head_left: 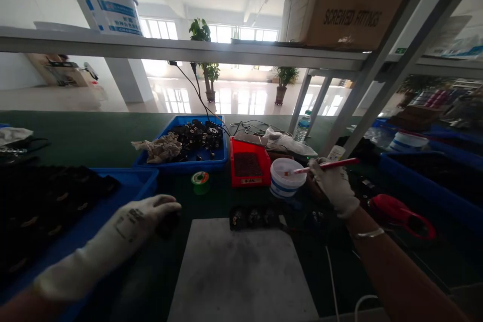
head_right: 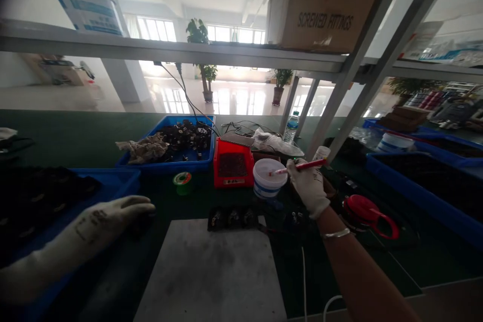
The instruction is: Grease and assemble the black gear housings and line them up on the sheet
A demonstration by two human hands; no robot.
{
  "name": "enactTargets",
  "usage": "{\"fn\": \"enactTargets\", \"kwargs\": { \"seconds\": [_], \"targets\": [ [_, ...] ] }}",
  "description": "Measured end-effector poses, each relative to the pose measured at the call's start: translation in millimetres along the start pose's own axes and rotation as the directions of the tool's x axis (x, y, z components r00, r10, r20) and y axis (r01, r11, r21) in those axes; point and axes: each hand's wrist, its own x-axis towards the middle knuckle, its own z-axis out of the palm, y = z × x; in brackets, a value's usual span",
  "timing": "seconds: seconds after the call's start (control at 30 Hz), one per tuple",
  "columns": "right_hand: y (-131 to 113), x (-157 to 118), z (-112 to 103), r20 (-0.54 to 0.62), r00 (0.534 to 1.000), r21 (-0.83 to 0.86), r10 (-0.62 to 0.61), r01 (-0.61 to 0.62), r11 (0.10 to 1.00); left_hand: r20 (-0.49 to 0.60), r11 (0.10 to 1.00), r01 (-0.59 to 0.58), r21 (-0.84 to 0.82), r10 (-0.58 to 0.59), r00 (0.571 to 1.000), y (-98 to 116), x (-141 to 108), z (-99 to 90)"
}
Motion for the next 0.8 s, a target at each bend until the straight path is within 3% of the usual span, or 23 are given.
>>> {"fn": "enactTargets", "kwargs": {
  "seconds": [0.13,0.23,0.3,0.4,0.53,0.7,0.8],
  "targets": [
    [-18.5,-0.2,13.4,0.122,0.976,0.271,0.179,-0.206,0.94,0.045,0.964,-0.265,-0.001,0.264,0.963,67.9,14.9,53.7],
    [-25.6,-5.6,15.4,0.195,0.941,0.444,0.275,-0.335,0.831,0.083,0.95,-0.306,-0.067,0.31,0.947,94.8,14.3,76.5],
    [-26.4,-7.6,15.3,0.222,0.915,0.541,0.338,-0.404,0.738,0.057,0.956,-0.248,-0.154,0.259,0.964,99.7,6.6,85.0],
    [-24.3,-8.8,15.1,0.249,0.865,0.655,0.435,-0.482,0.582,-0.042,0.959,-0.079,-0.27,0.07,0.997,97.3,-14.1,94.8],
    [-20.2,-13.4,15.9,0.263,0.804,0.756,0.533,-0.515,0.404,-0.018,0.947,0.175,-0.268,-0.187,0.982,95.5,-41.5,108.4],
    [-14.0,-29.7,15.1,0.247,0.751,0.841,0.612,-0.48,0.25,0.049,0.911,0.276,-0.308,-0.274,0.96,100.6,-48.4,119.9],
    [-12.7,-44.3,4.6,0.196,0.751,0.881,0.631,-0.417,0.222,0.046,0.851,0.31,-0.424,-0.321,0.946,104.4,-41.4,114.1]
  ]
}}
